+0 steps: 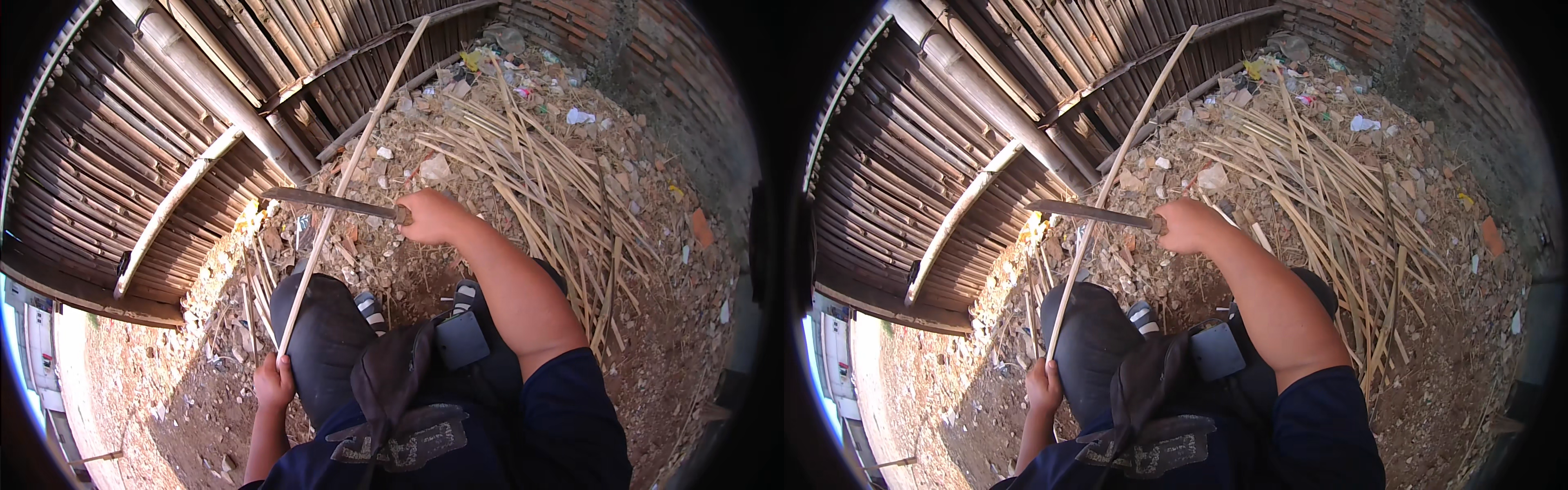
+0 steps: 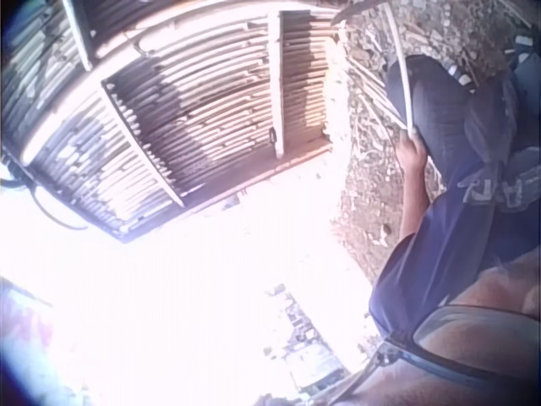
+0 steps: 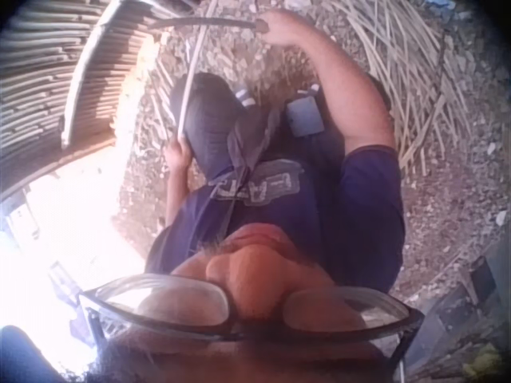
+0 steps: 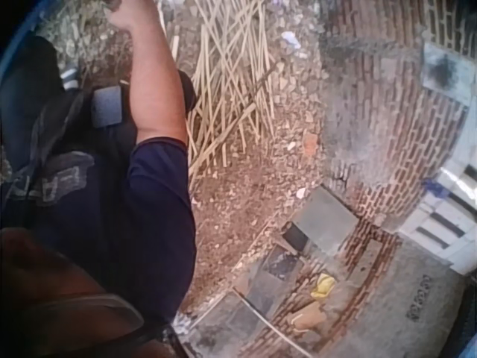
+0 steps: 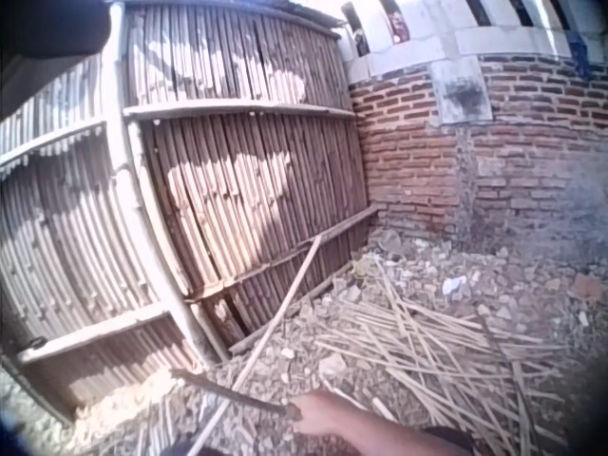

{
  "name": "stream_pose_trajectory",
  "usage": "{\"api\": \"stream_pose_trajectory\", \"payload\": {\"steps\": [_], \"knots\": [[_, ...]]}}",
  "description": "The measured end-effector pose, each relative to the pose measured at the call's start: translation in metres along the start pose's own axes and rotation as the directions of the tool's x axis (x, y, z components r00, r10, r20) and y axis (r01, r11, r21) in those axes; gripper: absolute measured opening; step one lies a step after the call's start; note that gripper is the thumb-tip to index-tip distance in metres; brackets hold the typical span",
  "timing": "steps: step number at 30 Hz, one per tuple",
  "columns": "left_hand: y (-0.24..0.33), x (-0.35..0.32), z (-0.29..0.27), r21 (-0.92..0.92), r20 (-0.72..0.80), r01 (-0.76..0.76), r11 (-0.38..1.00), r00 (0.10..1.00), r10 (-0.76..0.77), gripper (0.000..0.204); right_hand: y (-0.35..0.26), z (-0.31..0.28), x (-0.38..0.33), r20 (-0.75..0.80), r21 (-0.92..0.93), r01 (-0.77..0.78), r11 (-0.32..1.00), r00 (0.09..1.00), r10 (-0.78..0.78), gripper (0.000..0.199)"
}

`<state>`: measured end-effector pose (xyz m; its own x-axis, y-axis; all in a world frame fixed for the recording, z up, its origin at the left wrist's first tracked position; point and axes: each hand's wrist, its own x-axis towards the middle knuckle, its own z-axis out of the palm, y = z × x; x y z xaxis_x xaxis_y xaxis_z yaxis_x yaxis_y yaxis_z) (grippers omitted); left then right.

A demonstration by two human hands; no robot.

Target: The person strips layers from a bamboo pole using a knife by hand, while sitting on the ground.

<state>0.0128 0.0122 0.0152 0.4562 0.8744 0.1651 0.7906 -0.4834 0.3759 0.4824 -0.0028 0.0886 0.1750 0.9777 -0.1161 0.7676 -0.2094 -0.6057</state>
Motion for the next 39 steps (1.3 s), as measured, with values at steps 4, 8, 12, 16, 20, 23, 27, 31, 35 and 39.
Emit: {"api": "stream_pose_trajectory", "payload": {"steps": [4,8,12,16,20,23,27,31,35,39], "knots": [[-0.002,-0.001,0.002,-0.016,-0.019,0.002,1.000,1.000,-0.002,0.044,-0.001,0.001,0.000,-0.004,-0.005,0.010,1.000,1.000,-0.010,0.025],[-0.002,0.000,0.003,-0.025,-0.021,0.009,1.000,1.000,-0.009,0.044,-0.001,0.004,0.001,0.001,0.018,-0.004,1.000,1.000,0.004,0.024],[-0.003,0.000,0.003,-0.048,-0.026,0.010,0.999,1.000,-0.011,0.044,0.005,0.011,0.006,0.009,0.029,0.015,0.999,1.000,-0.016,0.022],[0.000,0.001,0.004,-0.051,-0.034,0.000,0.999,0.999,-0.002,0.045,0.007,0.017,0.009,-0.017,0.040,0.044,0.998,0.999,-0.044,0.023],[-0.002,0.001,0.007,-0.065,-0.063,-0.017,0.998,0.998,0.013,0.046,0.009,0.020,0.009,-0.066,0.021,0.073,0.997,0.995,-0.071,0.026],[-0.001,0.001,0.006,-0.072,-0.062,-0.014,0.997,0.998,0.009,0.047,0.006,0.018,0.007,-0.054,0.032,0.061,0.998,0.997,-0.060,0.029],[-0.001,0.002,0.006,-0.064,-0.061,-0.006,0.998,0.998,0.002,0.048,0.004,0.015,0.007,-0.020,0.041,0.035,0.999,0.999,-0.034,0.031],[0.000,0.001,0.006,-0.070,-0.057,0.000,0.998,0.998,-0.004,0.047,-0.002,0.011,0.005,0.017,0.039,-0.001,0.999,1.000,0.000,0.031],[0.002,0.002,0.006,-0.103,-0.073,-0.007,0.995,0.997,-0.001,0.044,-0.001,0.012,0.005,0.006,0.046,0.004,0.999,1.000,-0.004,0.029],[0.004,0.002,0.004,-0.106,0.008,0.069,0.992,0.998,-0.068,0.043,0.003,0.017,0.007,-0.006,0.053,0.025,0.998,1.000,-0.025,0.026]]}}
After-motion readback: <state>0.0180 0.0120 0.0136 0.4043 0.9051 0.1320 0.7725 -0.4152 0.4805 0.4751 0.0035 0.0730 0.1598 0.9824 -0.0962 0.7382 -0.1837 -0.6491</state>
